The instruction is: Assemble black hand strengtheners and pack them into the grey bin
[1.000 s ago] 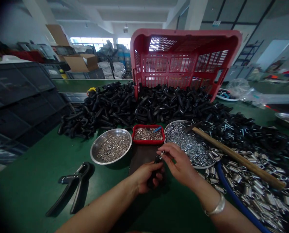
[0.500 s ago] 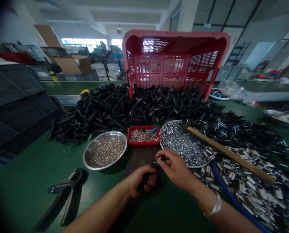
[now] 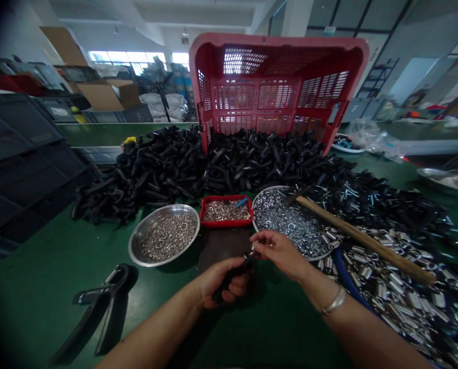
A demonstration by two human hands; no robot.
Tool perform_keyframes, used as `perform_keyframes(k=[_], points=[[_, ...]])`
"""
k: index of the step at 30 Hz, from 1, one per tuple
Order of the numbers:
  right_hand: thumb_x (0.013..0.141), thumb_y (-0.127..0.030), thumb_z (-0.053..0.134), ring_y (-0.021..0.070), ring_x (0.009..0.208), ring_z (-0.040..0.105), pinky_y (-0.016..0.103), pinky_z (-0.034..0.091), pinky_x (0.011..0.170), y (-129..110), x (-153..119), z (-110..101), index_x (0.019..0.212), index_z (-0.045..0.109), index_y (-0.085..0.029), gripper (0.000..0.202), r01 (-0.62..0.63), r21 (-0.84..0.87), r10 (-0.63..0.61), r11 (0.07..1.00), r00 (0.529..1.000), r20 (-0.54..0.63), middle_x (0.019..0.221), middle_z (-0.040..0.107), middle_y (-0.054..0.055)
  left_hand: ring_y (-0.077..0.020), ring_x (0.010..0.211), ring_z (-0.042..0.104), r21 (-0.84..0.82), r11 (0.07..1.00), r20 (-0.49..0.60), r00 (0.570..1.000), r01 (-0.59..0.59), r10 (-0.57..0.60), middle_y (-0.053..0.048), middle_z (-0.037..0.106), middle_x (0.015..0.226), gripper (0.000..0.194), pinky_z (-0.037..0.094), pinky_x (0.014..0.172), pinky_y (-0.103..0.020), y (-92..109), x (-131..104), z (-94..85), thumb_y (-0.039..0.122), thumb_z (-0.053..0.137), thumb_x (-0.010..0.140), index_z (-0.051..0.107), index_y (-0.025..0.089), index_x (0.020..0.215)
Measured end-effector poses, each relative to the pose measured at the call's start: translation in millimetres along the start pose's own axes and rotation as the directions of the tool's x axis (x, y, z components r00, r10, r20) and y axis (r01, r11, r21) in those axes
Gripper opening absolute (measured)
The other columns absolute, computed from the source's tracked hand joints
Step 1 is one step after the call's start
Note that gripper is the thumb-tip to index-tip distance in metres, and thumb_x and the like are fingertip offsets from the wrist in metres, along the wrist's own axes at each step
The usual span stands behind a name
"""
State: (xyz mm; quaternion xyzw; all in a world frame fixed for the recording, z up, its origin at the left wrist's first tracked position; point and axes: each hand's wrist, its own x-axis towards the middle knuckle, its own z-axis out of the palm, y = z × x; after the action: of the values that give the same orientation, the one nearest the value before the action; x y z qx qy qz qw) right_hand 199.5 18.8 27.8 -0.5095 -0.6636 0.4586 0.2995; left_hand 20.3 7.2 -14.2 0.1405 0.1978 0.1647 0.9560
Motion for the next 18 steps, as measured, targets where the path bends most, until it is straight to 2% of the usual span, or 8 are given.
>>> perform_keyframes(k=[2,4,5,8,9,11,16,18], points=[[0.075,-0.043,0.052,0.0156,0.074,0.061,0.031,0.049,0.068,7,9,-6,0.096,0.057,-0.016,0.035,-0.048,0.010,0.047,0.999,0.997,0.068,0.085,0.063,0.005,-0.0022,0.040,0.024,-0.043,0.999,0.031,0.999,-0.013,0.015,0.006,0.029,0.053,0.025,0.009,0.032,-0.009,1,-1,0.8,0.036,0.054,0.075,0.047,0.012,0.079],[0.077,-0.042,0.049,0.0170,0.080,0.060,0.032,0.047,0.074,12,22,-17,0.095,0.060,-0.016,0.034,0.013,-0.200,-0.011,0.980,1.000,0.013,0.088,0.064,0.006,-0.0025,0.041,0.026,-0.122,0.990,0.058,0.996,-0.064,0.072,0.006,0.029,0.053,0.027,0.012,0.032,-0.008,4,-2,0.4,0.038,0.052,0.078,0.048,0.012,0.083],[0.078,-0.040,0.048,0.0182,0.084,0.059,0.033,0.045,0.078,14,30,-24,0.094,0.062,-0.016,0.032,0.044,-0.372,-0.069,0.927,0.996,-0.054,0.090,0.064,0.007,-0.0026,0.041,0.027,-0.167,0.981,0.062,0.992,-0.101,0.113,0.006,0.030,0.053,0.028,0.014,0.033,-0.008,5,-2,-0.1,0.039,0.051,0.079,0.049,0.012,0.084],[0.079,-0.035,0.046,0.0215,0.092,0.055,0.035,0.041,0.083,19,55,-45,0.088,0.066,-0.016,0.029,-0.044,-0.804,-0.206,0.592,0.957,-0.204,0.093,0.062,0.010,-0.0032,0.043,0.032,-0.269,0.943,0.001,0.979,-0.196,0.204,0.004,0.036,0.057,0.027,0.024,0.036,-0.010,10,0,-3.2,0.039,0.048,0.080,0.048,0.012,0.083],[0.079,-0.034,0.047,0.0221,0.092,0.055,0.035,0.041,0.082,21,62,-51,0.086,0.066,-0.017,0.027,-0.088,-0.863,-0.198,0.497,0.957,-0.211,0.093,0.061,0.010,-0.0035,0.044,0.034,-0.290,0.933,-0.031,0.976,-0.215,0.215,0.004,0.038,0.059,0.026,0.026,0.037,-0.010,11,2,-4.5,0.038,0.047,0.080,0.048,0.013,0.082],[0.077,-0.034,0.050,0.0224,0.087,0.056,0.034,0.043,0.074,26,73,-59,0.081,0.067,-0.019,0.023,-0.135,-0.903,-0.139,0.408,0.968,-0.207,0.090,0.061,0.010,-0.0043,0.045,0.037,-0.321,0.916,-0.084,0.971,-0.240,0.225,0.003,0.040,0.061,0.024,0.029,0.038,-0.011,12,4,-6.9,0.037,0.047,0.080,0.048,0.013,0.080],[0.080,-0.031,0.044,0.0207,0.083,0.058,0.032,0.043,0.071,28,68,-59,0.080,0.064,-0.018,0.025,-0.151,-0.888,-0.154,0.435,0.959,-0.239,0.092,0.063,0.009,-0.0046,0.044,0.037,-0.355,0.896,-0.143,0.963,-0.266,0.229,0.003,0.040,0.060,0.022,0.029,0.037,-0.012,12,5,-10.4,0.036,0.045,0.079,0.047,0.014,0.078],[0.080,-0.031,0.044,0.0197,0.088,0.057,0.031,0.042,0.076,18,55,-49,0.080,0.063,-0.018,0.023,-0.049,-0.852,-0.244,0.522,0.948,-0.204,0.096,0.063,0.008,-0.0043,0.044,0.037,-0.367,0.893,-0.156,0.964,-0.260,0.216,0.003,0.040,0.060,0.023,0.028,0.036,-0.012,13,6,-10.5,0.037,0.045,0.080,0.047,0.014,0.077]])
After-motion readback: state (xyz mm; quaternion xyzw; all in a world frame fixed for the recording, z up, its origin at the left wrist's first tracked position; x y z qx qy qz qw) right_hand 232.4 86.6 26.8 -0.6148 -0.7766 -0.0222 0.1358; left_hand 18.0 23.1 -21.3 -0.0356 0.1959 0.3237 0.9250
